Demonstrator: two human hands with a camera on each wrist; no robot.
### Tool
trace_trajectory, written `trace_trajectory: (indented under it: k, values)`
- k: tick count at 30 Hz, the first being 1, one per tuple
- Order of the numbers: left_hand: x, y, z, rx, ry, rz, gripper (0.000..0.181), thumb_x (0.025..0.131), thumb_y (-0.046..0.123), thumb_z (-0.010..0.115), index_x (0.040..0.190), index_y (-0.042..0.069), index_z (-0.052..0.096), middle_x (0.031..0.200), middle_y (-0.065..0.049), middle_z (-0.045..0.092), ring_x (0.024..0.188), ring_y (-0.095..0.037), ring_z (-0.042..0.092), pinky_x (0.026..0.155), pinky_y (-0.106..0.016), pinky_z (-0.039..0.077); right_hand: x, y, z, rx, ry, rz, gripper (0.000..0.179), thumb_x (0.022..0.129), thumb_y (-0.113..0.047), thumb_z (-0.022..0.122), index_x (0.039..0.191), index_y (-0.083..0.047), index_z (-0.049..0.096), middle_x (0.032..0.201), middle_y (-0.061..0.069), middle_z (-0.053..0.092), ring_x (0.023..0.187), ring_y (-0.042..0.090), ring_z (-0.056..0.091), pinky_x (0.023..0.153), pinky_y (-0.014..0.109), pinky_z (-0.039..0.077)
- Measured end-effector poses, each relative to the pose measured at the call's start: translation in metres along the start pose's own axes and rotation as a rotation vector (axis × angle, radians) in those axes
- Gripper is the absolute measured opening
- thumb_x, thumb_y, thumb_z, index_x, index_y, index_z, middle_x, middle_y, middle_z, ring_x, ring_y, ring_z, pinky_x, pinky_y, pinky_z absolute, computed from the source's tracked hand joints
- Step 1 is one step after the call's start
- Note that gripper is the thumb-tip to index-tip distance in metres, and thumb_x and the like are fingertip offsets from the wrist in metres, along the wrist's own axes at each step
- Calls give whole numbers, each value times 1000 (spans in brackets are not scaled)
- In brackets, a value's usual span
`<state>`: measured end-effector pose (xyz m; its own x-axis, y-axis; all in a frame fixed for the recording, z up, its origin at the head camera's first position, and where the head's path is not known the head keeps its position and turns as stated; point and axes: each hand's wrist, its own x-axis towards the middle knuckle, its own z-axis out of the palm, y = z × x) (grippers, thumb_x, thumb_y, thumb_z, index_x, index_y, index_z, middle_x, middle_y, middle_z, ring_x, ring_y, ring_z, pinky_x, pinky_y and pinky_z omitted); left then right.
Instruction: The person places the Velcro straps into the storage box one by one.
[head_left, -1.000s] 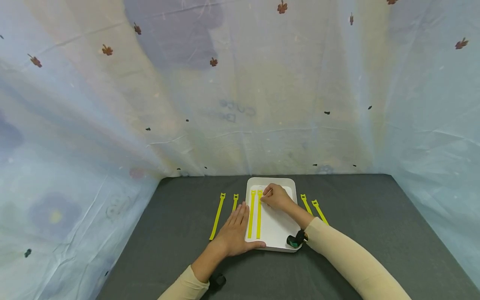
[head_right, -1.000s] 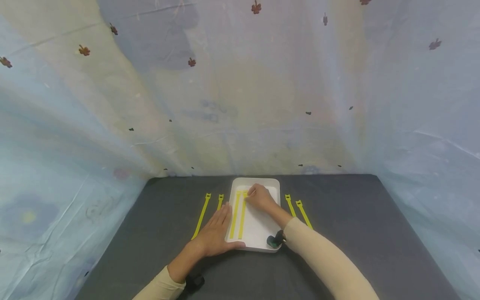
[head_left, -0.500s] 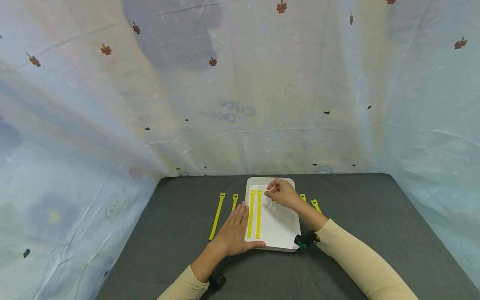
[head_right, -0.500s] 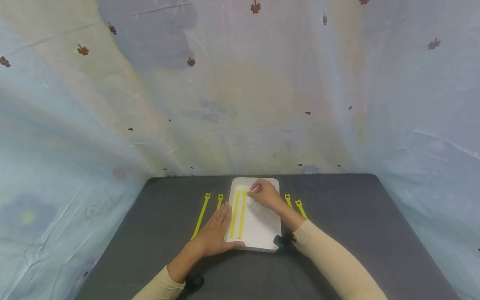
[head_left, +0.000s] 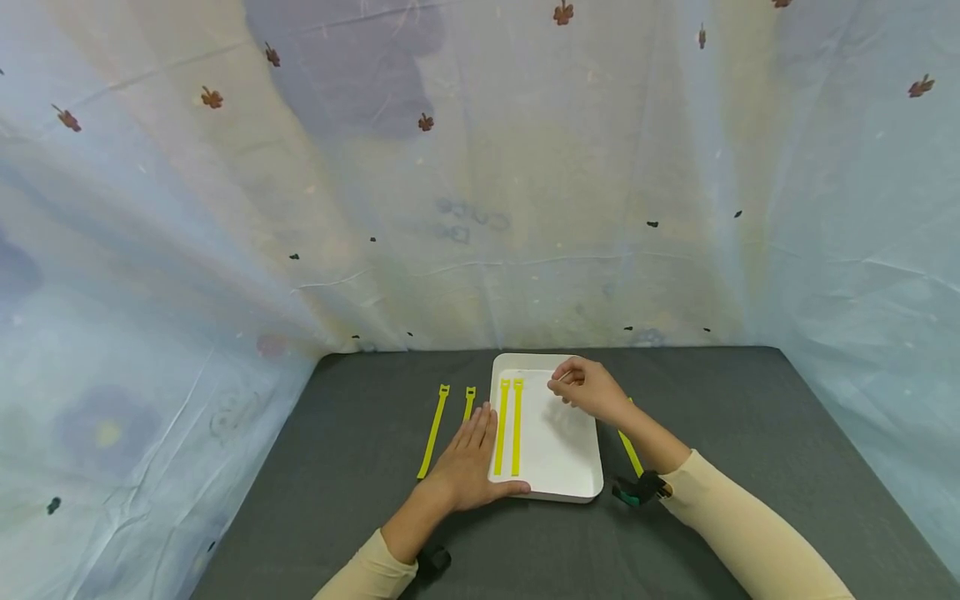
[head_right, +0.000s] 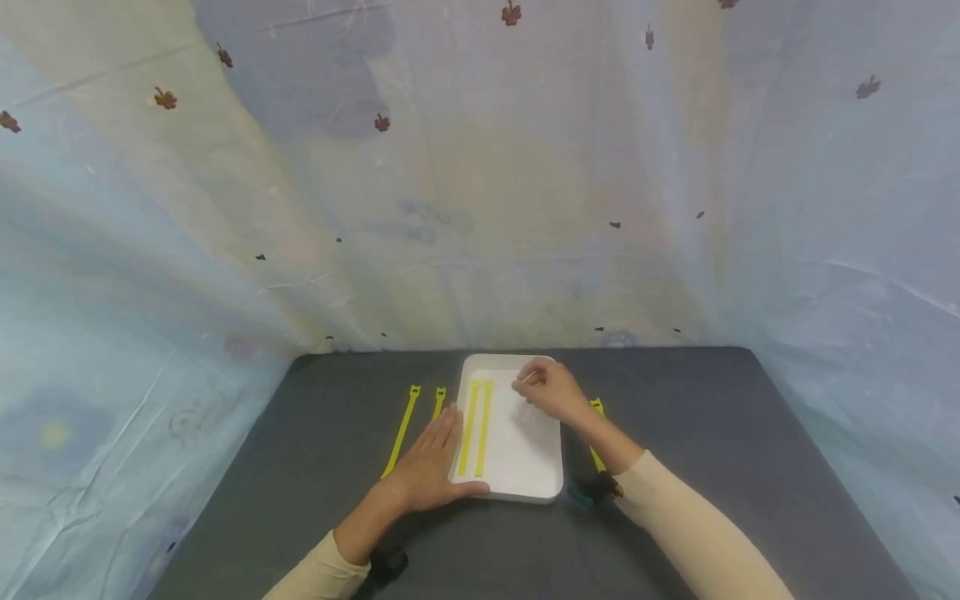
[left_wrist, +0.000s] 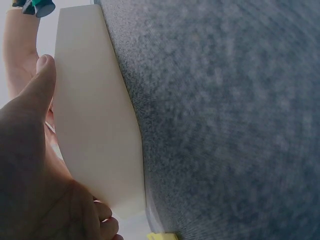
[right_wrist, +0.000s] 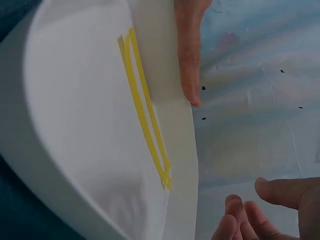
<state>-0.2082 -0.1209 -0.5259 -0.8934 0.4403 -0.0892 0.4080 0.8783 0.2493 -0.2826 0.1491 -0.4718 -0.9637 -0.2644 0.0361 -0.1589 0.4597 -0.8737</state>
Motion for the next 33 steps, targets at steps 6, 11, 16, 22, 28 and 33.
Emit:
trace_trajectory:
  k: [6,11,16,22,28,33]
  values:
    - [0,-1,1,1,11,9,135,85,91,59,171,-1,11,180,-17,3,167,-36,6,134,-50,18,-9,3,-13,-18,38,-28,22,105,-16,72,116,3,66,99,16,74,86,41,71,78,49,62]
    - [0,-2,3,2,10,8,135,84,92,59,171,0,10,181,-16,2,167,-35,6,134,-49,16,-15,9,-24,-13,43,-27,24,107,-18,70,117,2,66,102,17,74,83,30,71,80,51,62]
    - [-1,-1,2,-15,20,11,136,84,92,60,172,0,11,181,-16,2,167,-35,6,134,-49,16,-23,12,-33,-1,44,-15,26,109,-20,68,120,3,67,106,22,73,86,34,70,79,46,63]
    - [0,-4,3,-27,35,35,135,85,91,59,171,-2,11,180,-18,2,167,-37,7,134,-51,15,-29,19,-43,-10,54,0,30,110,-21,66,123,5,67,108,25,72,89,38,71,79,46,63]
    - [0,-4,4,-13,37,39,135,85,92,58,171,-1,10,180,-18,2,167,-36,6,134,-50,15,-33,29,-53,-18,71,33,30,110,-24,66,123,3,68,108,23,73,88,38,71,76,42,62]
    - [0,-4,3,-4,28,27,135,85,91,59,171,0,10,181,-16,2,167,-35,6,134,-49,16,-37,40,-62,-12,67,45,33,110,-25,65,125,4,68,107,24,73,90,38,70,78,43,63]
